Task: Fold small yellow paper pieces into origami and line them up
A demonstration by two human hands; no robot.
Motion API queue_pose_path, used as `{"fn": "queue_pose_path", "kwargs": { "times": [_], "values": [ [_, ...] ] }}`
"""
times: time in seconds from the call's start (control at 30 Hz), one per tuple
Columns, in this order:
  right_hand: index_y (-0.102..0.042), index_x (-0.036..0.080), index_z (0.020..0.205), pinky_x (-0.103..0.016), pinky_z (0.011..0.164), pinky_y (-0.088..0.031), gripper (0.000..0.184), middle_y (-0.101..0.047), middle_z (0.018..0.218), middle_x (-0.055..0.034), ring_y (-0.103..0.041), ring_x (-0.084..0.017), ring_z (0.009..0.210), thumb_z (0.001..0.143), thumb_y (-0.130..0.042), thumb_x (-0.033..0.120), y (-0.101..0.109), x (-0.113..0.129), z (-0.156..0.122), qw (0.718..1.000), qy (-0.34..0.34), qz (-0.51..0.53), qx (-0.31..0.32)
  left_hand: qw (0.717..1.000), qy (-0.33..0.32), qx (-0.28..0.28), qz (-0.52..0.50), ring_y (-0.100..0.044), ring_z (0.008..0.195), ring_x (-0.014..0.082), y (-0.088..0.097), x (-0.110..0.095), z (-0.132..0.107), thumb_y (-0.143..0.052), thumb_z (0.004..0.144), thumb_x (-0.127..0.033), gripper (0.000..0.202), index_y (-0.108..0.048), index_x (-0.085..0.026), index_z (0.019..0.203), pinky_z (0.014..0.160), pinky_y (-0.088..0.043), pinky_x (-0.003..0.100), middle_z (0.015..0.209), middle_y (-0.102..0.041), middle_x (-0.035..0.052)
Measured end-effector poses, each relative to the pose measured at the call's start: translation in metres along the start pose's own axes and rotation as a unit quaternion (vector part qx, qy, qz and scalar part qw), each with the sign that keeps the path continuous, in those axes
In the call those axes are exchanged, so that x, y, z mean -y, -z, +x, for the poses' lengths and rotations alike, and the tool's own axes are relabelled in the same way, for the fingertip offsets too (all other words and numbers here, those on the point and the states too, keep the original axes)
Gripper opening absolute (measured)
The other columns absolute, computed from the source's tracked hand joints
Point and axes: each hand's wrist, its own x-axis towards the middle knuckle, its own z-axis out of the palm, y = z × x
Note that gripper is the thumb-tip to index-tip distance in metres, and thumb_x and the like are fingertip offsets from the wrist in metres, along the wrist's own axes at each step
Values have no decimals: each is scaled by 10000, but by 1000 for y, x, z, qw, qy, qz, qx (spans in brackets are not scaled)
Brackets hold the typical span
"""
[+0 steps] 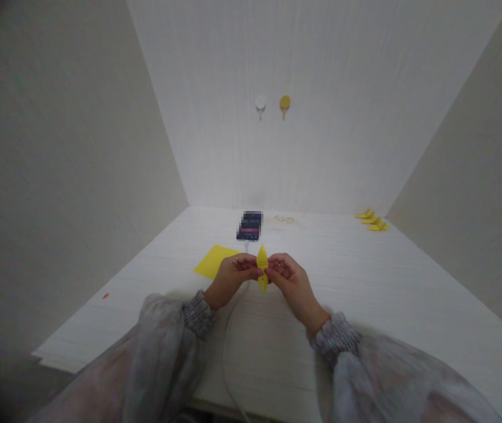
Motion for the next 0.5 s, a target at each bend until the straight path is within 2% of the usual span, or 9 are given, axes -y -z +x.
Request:
{"fn": "queue_pose_path", "kwargs": {
  "times": [0.17, 0.37, 0.5],
  "values": [
    [-521, 208, 798, -257, 575, -452, 149, -557, 722, 23, -551, -110, 620, 681, -606, 245, 1, -2, 0, 998, -31, 4, 46, 1000, -9, -24, 2, -574, 573, 109, 3, 6, 1, -708, 518, -218, 245, -603, -115, 714, 590, -464, 246, 639, -631, 9],
    [-513, 186, 785, -281, 564, -477, 150, -532, 719, 18, -553, -115, 604, 677, -607, 231, 3, -3, 0, 999, -28, 13, 23, 1000, -2, -8, 21, -570, 641, 115, 3, 1, 0, -697, 535, -216, 271, -613, -111, 770, 663, -456, 269, 691, -630, 21],
    [-511, 205, 828, -283, 547, -480, 153, -524, 734, 24, -561, -115, 597, 697, -588, 226, 3, 0, 0, 999, -15, 23, 25, 1000, 4, -11, 19, -555, 615, 99, 1, -2, -1, -702, 524, -206, 254, -612, -115, 743, 650, -452, 258, 674, -619, 7]
  ]
}}
